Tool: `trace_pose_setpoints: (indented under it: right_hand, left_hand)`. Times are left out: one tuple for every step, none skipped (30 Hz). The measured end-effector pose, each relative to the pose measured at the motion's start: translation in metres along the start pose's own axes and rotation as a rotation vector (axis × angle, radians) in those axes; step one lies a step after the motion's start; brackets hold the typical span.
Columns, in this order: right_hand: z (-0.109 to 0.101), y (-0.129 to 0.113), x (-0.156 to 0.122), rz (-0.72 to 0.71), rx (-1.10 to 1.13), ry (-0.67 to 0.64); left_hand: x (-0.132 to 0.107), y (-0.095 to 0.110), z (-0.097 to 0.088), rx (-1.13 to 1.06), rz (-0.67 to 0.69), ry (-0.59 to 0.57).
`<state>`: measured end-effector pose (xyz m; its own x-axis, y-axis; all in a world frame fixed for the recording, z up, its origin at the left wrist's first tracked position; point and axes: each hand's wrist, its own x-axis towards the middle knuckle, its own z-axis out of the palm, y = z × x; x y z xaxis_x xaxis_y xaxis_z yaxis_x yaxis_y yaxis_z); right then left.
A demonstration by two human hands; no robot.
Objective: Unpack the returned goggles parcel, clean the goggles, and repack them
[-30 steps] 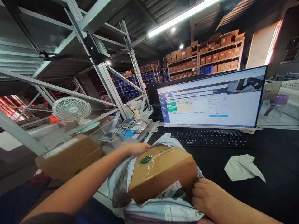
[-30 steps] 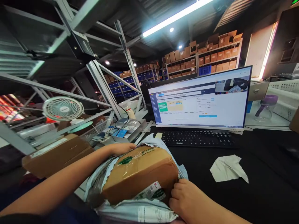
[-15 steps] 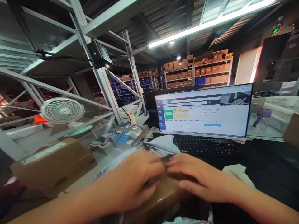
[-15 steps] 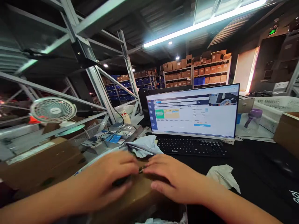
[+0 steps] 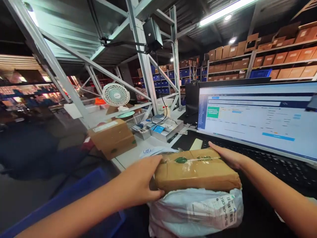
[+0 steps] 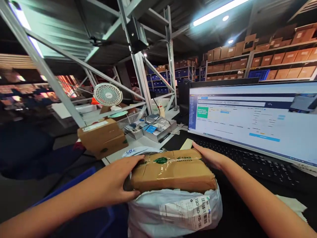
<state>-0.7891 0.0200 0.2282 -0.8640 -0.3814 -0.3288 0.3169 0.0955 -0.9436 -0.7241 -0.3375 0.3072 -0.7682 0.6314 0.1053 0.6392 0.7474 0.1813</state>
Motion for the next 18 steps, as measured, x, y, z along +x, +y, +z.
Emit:
trace_pose_setpoints:
  right_hand:
    - [0.002, 0.007, -0.005, 0.05, 0.08, -0.03]
    - [0.005, 0.014, -0.011, 0.081, 0.139, -0.047]
    - [0.009, 0.021, -0.018, 0.092, 0.177, -0.051]
    - [0.013, 0.028, -0.025, 0.091, 0.199, -0.044]
    - [0.017, 0.034, -0.032, 0.087, 0.211, -0.025]
    - [0.022, 0.039, -0.039, 0.087, 0.217, 0.003]
    - [0.026, 0.044, -0.045, 0.09, 0.216, 0.04]
    - [0.031, 0.048, -0.05, 0.086, 0.207, 0.094]
    - [0.035, 0.051, -0.054, 0.066, 0.19, 0.168]
    - [0.039, 0.054, -0.057, 0.026, 0.166, 0.259]
    - [0.043, 0.057, -0.059, -0.031, 0.133, 0.363]
    - [0.045, 0.059, -0.061, -0.097, 0.089, 0.472]
    - [0.046, 0.063, -0.064, -0.16, 0.043, 0.583]
    - [0.046, 0.067, -0.066, -0.198, 0.001, 0.66]
    - [0.044, 0.072, -0.067, -0.217, -0.037, 0.704]
    - [0.04, 0.078, -0.068, -0.232, -0.071, 0.728]
    - [0.036, 0.084, -0.068, -0.248, -0.1, 0.737]
    - [0.031, 0.091, -0.067, -0.267, -0.129, 0.736]
  left_hand:
    - [0.0, -0.006, 0.0, -0.039, -0.024, 0.003]
    - [0.001, -0.014, 0.0, -0.091, -0.043, -0.002]
    - [0.002, -0.023, 0.002, -0.157, -0.062, -0.018]
    - [0.003, -0.032, 0.005, -0.237, -0.086, -0.046]
    - [0.003, -0.04, 0.01, -0.336, -0.109, -0.079]
    - [0.002, -0.048, 0.017, -0.453, -0.119, -0.102]
    - [0.0, -0.054, 0.026, -0.573, -0.111, -0.113]
    - [-0.003, -0.059, 0.035, -0.68, -0.072, -0.094]
    - [-0.007, -0.062, 0.045, -0.75, -0.016, -0.052]
    - [-0.012, -0.064, 0.056, -0.771, 0.037, -0.007]
    - [-0.017, -0.065, 0.066, -0.77, 0.078, 0.035]
    - [-0.021, -0.065, 0.075, -0.762, 0.099, 0.063]
    - [-0.025, -0.066, 0.082, -0.764, 0.106, 0.079]
    - [-0.028, -0.066, 0.089, -0.787, 0.109, 0.091]
    - [-0.03, -0.067, 0.095, -0.821, 0.115, 0.096]
    - [-0.03, -0.067, 0.1, -0.854, 0.125, 0.103]
    - [-0.03, -0.068, 0.105, -0.873, 0.137, 0.114]
    - [-0.029, -0.068, 0.111, -0.876, 0.146, 0.128]
